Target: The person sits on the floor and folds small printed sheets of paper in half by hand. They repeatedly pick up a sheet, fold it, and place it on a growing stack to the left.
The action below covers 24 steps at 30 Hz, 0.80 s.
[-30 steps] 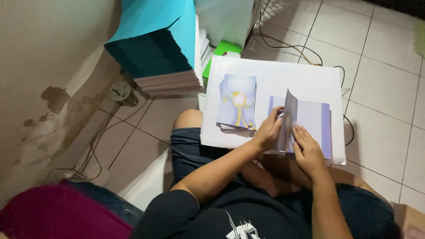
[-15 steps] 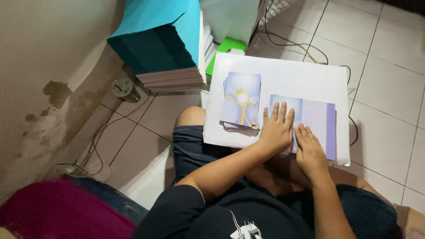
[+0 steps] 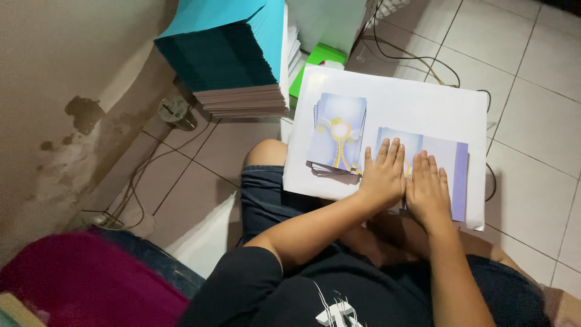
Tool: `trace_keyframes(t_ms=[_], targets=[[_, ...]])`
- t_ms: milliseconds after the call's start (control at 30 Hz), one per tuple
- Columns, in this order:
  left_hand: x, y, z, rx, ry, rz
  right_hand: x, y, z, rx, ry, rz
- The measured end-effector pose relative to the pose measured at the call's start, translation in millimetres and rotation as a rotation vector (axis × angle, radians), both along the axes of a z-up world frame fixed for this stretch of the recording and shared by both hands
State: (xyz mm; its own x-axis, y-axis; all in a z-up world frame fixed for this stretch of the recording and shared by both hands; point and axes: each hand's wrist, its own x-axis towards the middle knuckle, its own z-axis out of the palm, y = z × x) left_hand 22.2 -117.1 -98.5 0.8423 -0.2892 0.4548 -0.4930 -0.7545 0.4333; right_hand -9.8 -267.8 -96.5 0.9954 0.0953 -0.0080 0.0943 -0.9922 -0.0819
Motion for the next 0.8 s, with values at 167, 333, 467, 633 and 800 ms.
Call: trace_keyframes(t_ms=[167,333,467,633,800], targets=[[-1,1,1,-0.007,0.017,-0.017,22,-3,-4,0.024,0.006,-0.003],[0,2,0,0.026,0.008,-0.009,64,-7,-9,0.023,-0.013,0.003],[1,3,1,0.009,0.039,-0.01,61,-3,-5,0.044,-0.055,-0.014],[3,2,-7,0.016,0.041,-0.013,17,4,-7,0.037,-0.04,-0.03],[3,-1,-12,0.017,0.038,-0.019,5,7,-1,0.038,-0.061,0.014]])
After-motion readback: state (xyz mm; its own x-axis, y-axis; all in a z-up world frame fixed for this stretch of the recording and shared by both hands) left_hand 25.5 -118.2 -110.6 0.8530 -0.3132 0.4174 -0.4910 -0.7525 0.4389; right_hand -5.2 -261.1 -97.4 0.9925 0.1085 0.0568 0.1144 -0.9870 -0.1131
